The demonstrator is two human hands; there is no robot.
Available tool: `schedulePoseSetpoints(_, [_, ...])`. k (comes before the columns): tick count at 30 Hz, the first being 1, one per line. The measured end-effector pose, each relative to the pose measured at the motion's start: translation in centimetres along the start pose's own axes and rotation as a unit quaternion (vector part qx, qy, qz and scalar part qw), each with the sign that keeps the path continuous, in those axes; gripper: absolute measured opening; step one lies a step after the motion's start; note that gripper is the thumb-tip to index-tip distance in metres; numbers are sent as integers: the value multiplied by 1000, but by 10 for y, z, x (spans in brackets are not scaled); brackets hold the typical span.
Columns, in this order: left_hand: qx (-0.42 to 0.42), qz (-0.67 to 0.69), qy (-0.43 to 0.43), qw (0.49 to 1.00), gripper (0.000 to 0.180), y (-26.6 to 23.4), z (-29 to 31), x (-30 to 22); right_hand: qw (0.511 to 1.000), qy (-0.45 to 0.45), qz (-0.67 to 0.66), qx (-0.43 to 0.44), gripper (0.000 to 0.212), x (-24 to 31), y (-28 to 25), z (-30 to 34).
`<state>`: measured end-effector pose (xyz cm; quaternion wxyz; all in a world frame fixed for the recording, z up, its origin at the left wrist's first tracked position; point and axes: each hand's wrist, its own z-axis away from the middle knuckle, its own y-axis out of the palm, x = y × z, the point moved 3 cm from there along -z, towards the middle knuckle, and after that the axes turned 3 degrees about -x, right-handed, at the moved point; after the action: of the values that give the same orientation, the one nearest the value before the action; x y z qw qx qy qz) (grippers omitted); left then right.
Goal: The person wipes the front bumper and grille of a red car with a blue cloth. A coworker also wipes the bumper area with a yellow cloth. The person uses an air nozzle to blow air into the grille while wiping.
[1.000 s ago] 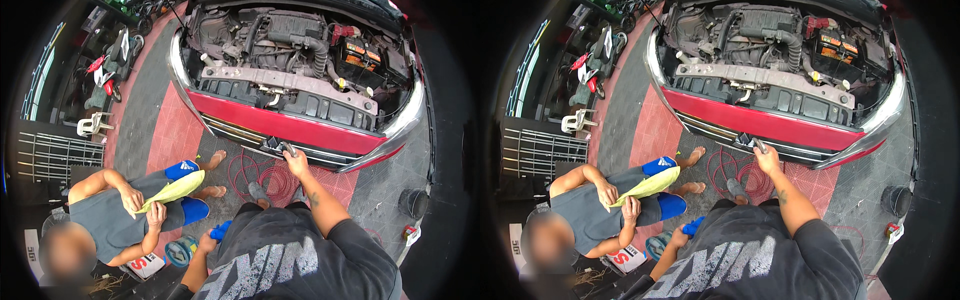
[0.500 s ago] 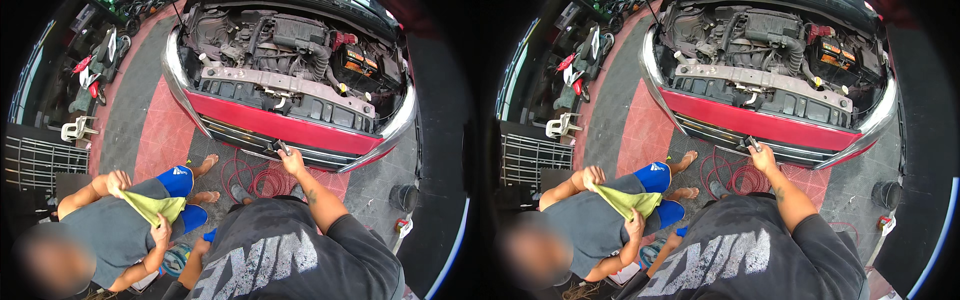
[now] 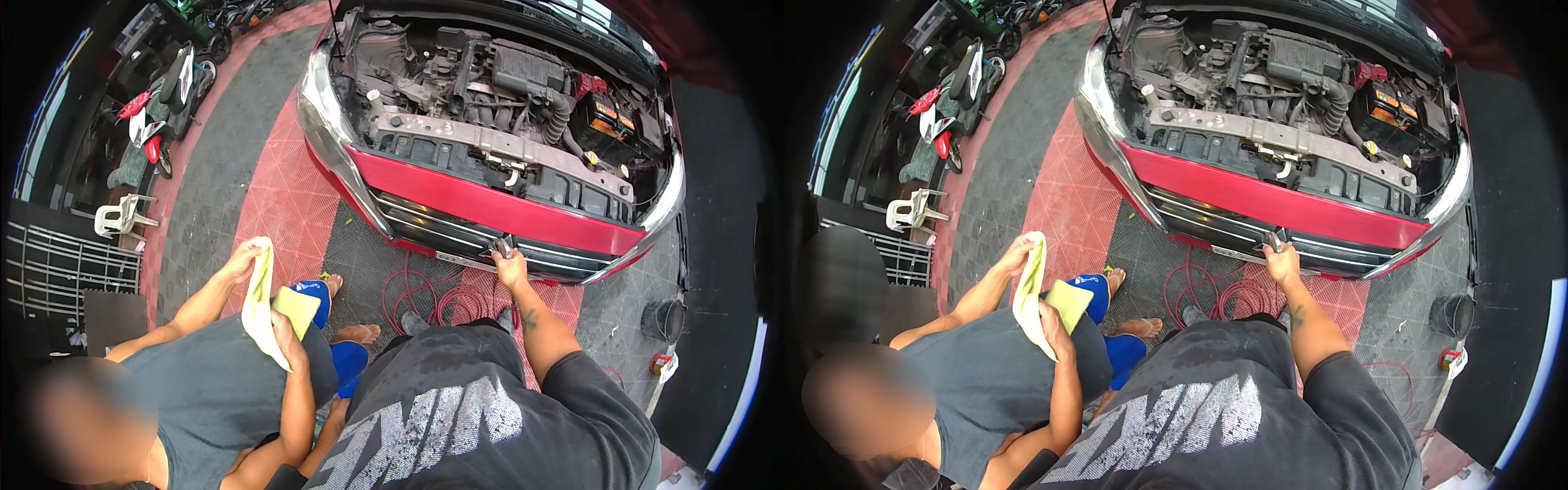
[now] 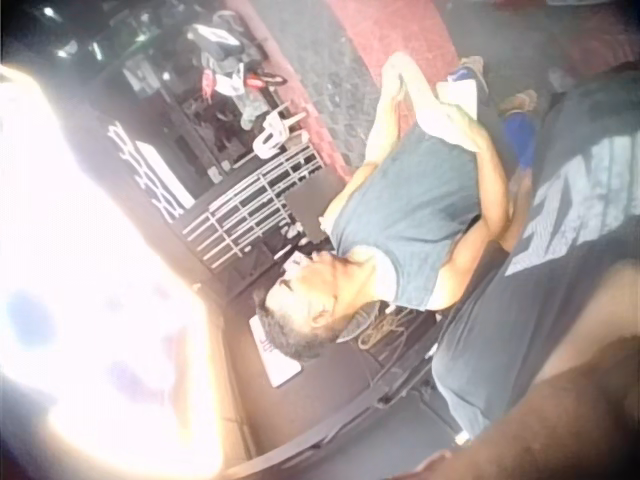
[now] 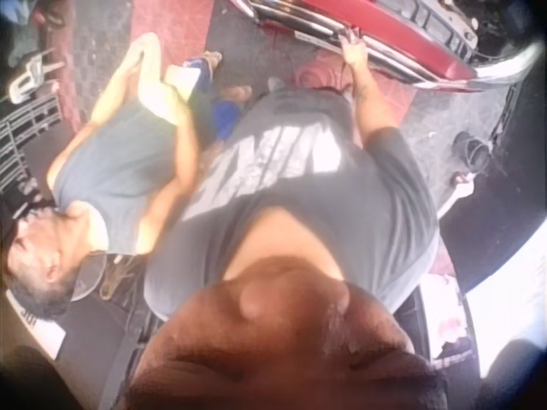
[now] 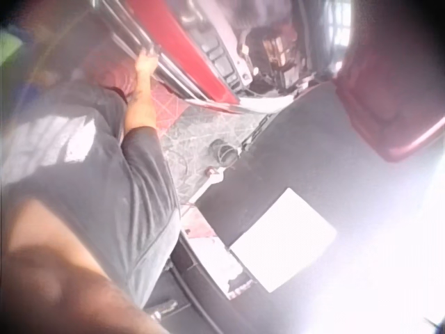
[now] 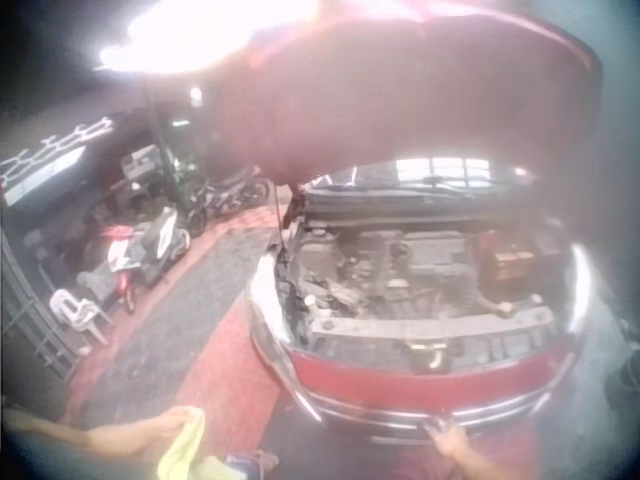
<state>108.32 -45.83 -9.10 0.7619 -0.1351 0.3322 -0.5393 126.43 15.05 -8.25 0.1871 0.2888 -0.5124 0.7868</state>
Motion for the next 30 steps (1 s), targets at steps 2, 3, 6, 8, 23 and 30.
schedulePoseSetpoints(2, [-1,8,-14,1000,33,-9,0,7,998,-34,-43,-24,38,8,5,2])
schedulePoseSetpoints(3, [0,13,-22,1000,33,-11,3,11,998,-3,-56,-7,40,25,-5,13])
schedulePoseSetpoints(6, [-5,27,-44,999,35,-21,4,21,999,-5,28,39,41,21,16,8])
schedulePoseSetpoints(8, [-11,38,-53,998,36,-24,7,30,999,-22,-33,-26,41,37,16,19])
schedulePoseSetpoints(23, [9,35,-79,996,46,-30,6,32,996,-72,-52,-19,44,56,56,4])
schedulePoseSetpoints(30, [-18,38,-91,995,52,-36,28,10,994,-62,-90,19,38,68,86,-1])
